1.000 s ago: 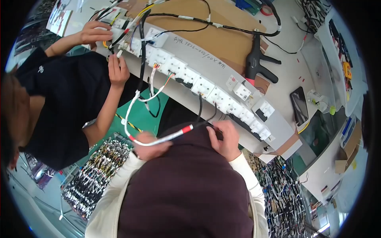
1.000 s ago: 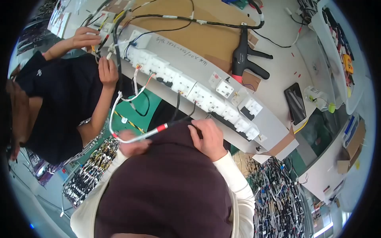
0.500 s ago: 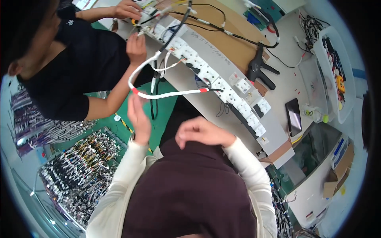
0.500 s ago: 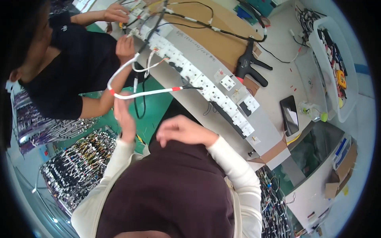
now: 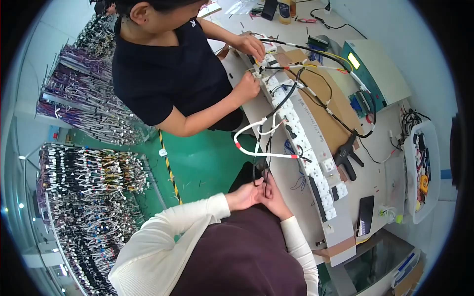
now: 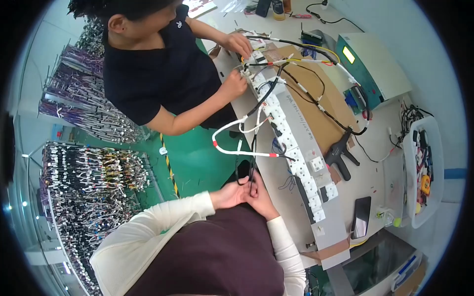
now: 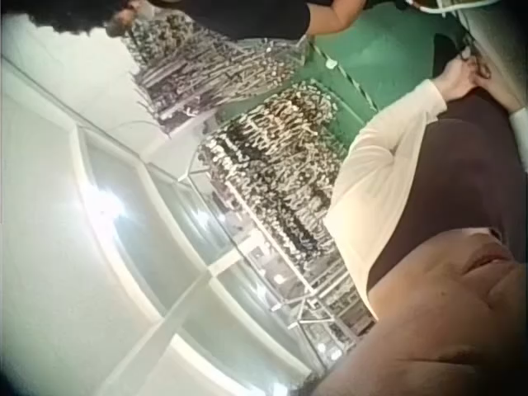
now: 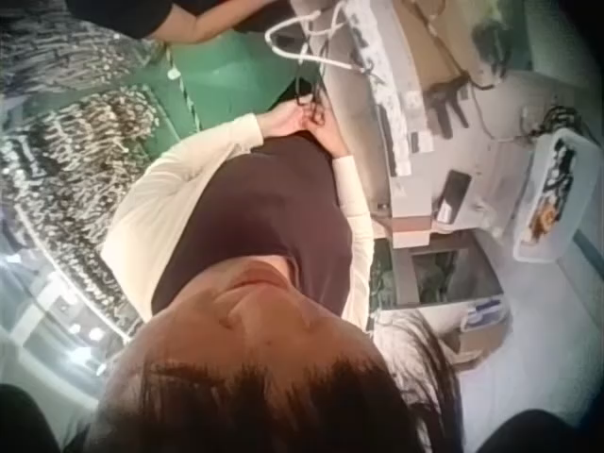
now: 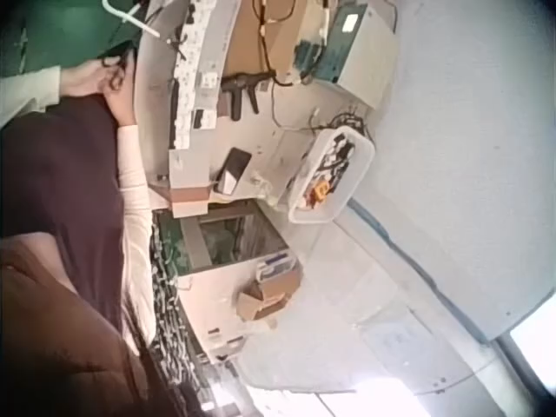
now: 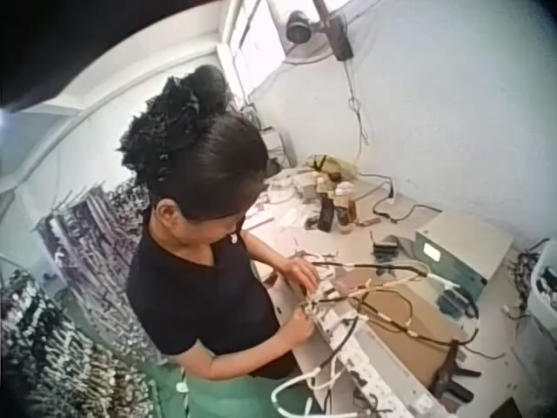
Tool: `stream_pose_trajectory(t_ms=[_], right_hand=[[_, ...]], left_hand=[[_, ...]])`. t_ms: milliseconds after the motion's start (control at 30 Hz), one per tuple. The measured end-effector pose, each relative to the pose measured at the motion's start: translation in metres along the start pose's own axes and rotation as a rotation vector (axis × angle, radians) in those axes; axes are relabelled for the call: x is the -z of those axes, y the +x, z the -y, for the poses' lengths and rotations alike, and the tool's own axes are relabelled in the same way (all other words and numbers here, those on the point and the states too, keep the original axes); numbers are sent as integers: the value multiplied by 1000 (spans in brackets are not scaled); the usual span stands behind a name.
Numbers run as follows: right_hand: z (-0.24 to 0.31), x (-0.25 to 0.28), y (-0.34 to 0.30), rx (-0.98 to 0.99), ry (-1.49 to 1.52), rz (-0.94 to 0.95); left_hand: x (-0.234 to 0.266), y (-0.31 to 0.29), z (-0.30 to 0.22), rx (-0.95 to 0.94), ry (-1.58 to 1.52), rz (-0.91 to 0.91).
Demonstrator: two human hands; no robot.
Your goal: The person assembles wiring harnesses by hand, picking individual wires from a wire rack and routing them into an assembly fixture.
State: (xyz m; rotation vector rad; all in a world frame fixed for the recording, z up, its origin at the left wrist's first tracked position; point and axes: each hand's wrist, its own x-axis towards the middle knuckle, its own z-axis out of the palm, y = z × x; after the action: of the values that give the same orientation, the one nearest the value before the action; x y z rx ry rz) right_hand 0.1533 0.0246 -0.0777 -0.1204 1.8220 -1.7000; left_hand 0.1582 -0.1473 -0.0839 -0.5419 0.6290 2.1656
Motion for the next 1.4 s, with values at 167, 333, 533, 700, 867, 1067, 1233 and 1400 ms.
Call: stream_pose_trajectory(t_ms=[167, 333, 533, 700, 867, 1067, 1233, 1400], right_hand=[[44, 28, -63, -87, 355, 47], [137, 75, -60, 314, 918, -209], [137, 27, -122, 297, 396, -416], [114, 47, -131, 207, 355, -712], [136, 66, -98, 221, 266, -941], [99, 82, -102, 182, 33, -847], [96, 112, -119, 102, 530, -847], [92, 108, -104, 155, 138, -1021]], left_hand=[[-77, -43, -40, -292, 126, -33], [-92, -7, 47, -128, 897, 507], [-204, 0, -30, -569, 625, 268], [-222, 37, -36, -471, 646, 301], [-222, 51, -23, -270, 612, 193], [-285, 114, -27, -300, 415, 323], [-251, 114, -11, -383, 1039, 261], [-256, 100, -26, -292, 1402, 420]])
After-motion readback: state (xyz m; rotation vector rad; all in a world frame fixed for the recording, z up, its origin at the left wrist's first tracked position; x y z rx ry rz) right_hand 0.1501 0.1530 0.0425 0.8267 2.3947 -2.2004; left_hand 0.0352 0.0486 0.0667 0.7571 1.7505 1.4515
